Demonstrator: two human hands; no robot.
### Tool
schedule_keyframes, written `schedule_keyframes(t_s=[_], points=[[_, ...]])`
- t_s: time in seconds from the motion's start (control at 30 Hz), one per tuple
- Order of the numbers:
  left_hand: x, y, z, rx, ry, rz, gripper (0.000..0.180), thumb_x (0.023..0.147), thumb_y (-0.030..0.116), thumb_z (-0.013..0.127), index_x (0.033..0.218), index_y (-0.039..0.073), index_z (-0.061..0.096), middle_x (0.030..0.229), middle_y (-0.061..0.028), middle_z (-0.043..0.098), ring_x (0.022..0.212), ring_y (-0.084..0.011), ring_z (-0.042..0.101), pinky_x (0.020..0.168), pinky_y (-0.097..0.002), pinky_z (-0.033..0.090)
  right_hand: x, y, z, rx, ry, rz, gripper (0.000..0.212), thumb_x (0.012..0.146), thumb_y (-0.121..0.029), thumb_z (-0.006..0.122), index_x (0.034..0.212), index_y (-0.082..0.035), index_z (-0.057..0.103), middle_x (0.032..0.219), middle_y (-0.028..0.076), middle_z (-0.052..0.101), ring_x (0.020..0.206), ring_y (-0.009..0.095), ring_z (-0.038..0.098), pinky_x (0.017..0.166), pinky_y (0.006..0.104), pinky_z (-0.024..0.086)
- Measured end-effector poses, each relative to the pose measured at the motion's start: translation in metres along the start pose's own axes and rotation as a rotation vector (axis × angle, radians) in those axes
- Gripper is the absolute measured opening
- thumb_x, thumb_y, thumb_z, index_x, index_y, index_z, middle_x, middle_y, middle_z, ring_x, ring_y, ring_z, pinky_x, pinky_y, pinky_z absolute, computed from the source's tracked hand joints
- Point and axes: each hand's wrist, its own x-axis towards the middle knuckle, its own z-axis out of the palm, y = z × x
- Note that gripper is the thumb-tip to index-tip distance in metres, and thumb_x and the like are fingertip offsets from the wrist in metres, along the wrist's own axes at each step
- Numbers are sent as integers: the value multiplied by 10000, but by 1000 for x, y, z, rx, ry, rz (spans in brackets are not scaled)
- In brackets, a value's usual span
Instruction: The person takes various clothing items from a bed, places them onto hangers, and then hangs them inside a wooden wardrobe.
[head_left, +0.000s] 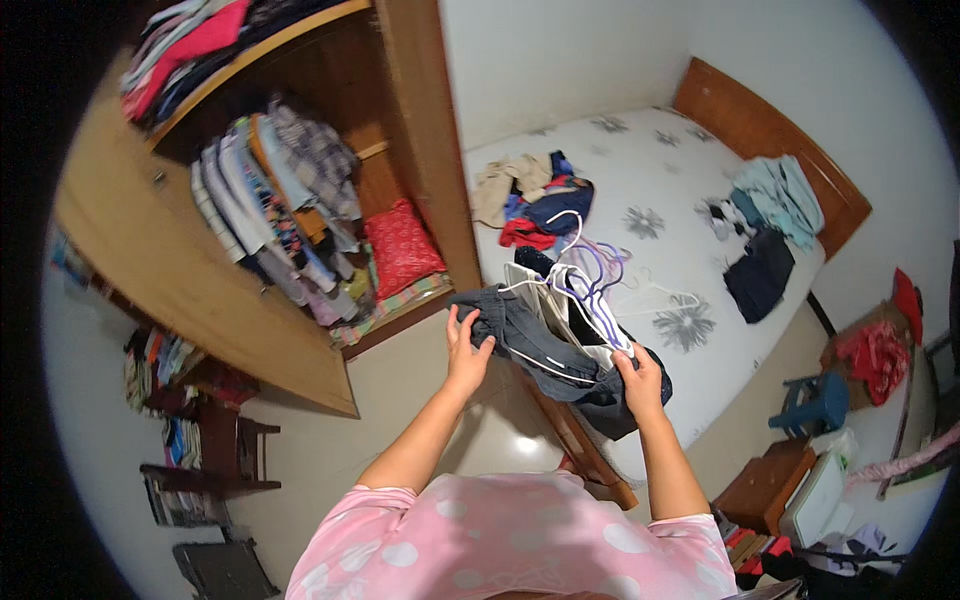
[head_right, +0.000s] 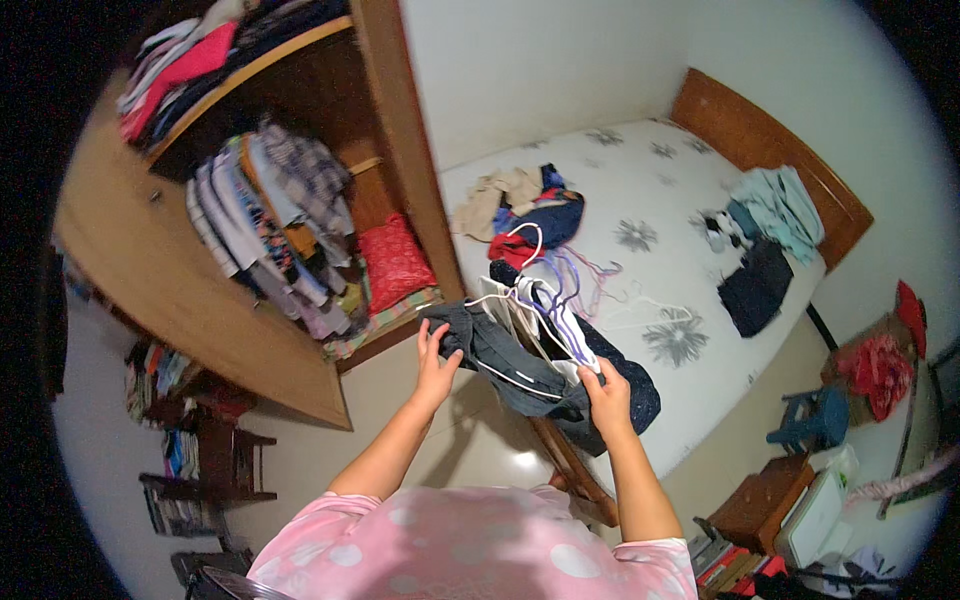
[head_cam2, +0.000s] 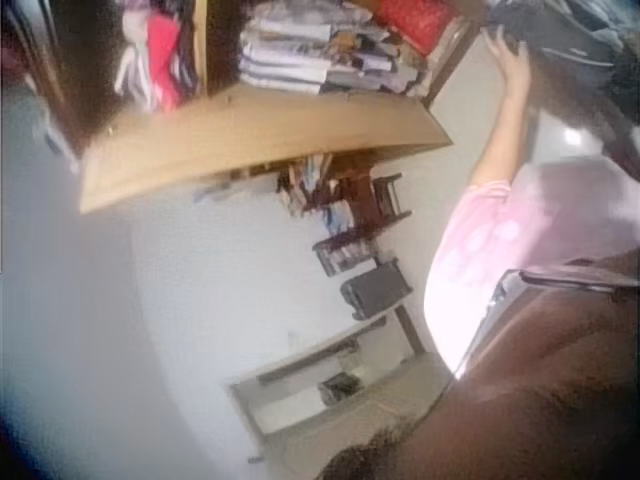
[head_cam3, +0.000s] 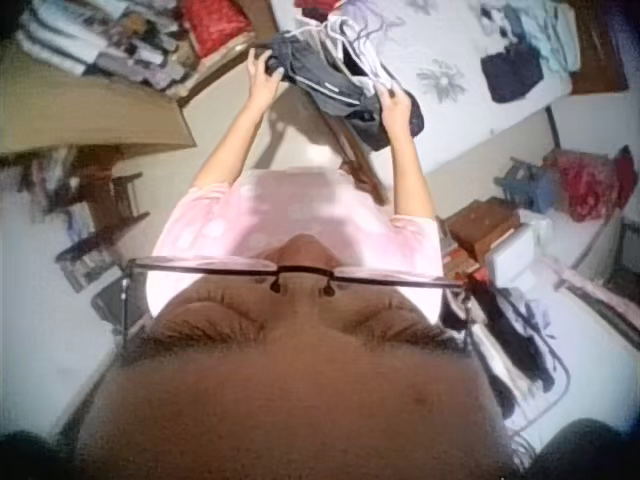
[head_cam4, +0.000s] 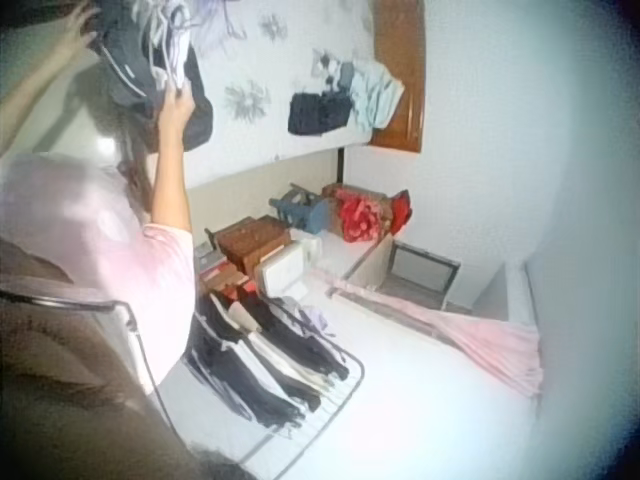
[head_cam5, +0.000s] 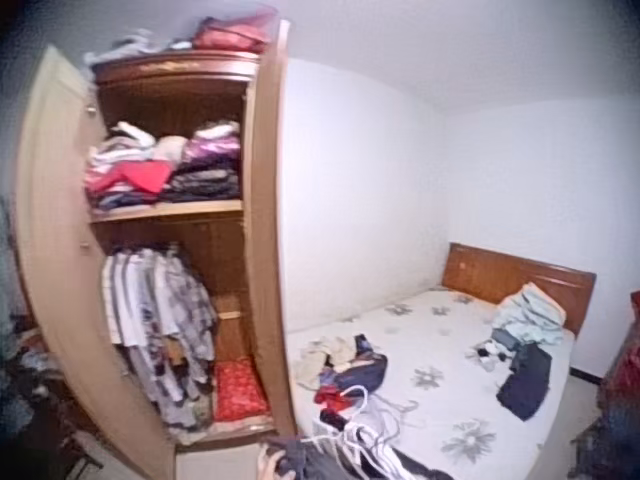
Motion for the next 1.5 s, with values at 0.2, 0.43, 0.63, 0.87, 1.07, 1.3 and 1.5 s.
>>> schedule_keyframes(t_s=[0.2, 0.43, 0.63, 0.87, 1.07, 1.3, 1.5], points=[[-2, 37, -231, 210, -81, 41, 635, 815, 193, 594, 1355, 130, 265, 1428, -140, 136, 1297, -287, 208, 989, -389, 301, -46, -94, 211, 518, 25, 2, 202, 823, -161, 577, 951, -6, 598, 795, 37, 607, 748, 94, 514, 705, 246, 415], [-69, 63, -233, -37, 22, -51, 668, 825, 213, 590, 1373, 122, 218, 1435, -155, 95, 1281, -322, 228, 1023, -382, 263, -53, -119, 263, 751, -139, 68, 197, 842, -158, 565, 955, 3, 572, 857, 30, 583, 776, 103, 504, 718, 236, 401], [-46, 67, -271, -105, 254, -123, 672, 809, 218, 616, 1365, 155, 244, 1425, -142, 98, 1230, -301, 294, 975, -365, 330, -53, -176, 320, 926, -281, 76, 124, 865, -109, 522, 940, -16, 556, 853, 25, 568, 767, 91, 499, 704, 231, 401], [-8, 48, -285, 108, 298, 7, 650, 803, 270, 620, 1350, 136, 295, 1415, -153, 128, 1268, -297, 242, 1018, -391, 251, -35, -210, 386, 1099, -461, 83, 140, 876, -103, 494, 989, -26, 525, 865, 16, 560, 775, 87, 509, 693, 238, 418], [59, 23, -283, -80, 440, 43, 574, 857, 298, 539, 1308, 11, 328, 1258, -205, 431, 1186, -291, 396, 995, -350, 288, 5, -212, 431, 1116, -591, 43, 166, 915, -144, 424, 1038, -44, 473, 908, 18, 512, 809, 86, 464, 719, 231, 390], [122, 8, -278, -209, 392, -108, 524, 858, 210, 536, 1299, -7, 352, 1288, -146, 411, 1183, -216, 389, 990, -316, 292, 72, -210, 456, 1086, -654, 30, 409, 965, -355, 285, 1166, -30, 429, 1027, 70, 501, 945, 147, 472, 855, 279, 364], [177, 4, -281, -520, 367, -184, 486, 863, 97, 447, 1328, 17, 331, 1286, -102, 422, 1148, -166, 426, 968, -271, 312, 120, -215, 481, 1094, -668, 63, 213, 905, -187, 459, 1058, -41, 436, 984, 54, 500, 901, 127, 468, 818, 265, 365]])
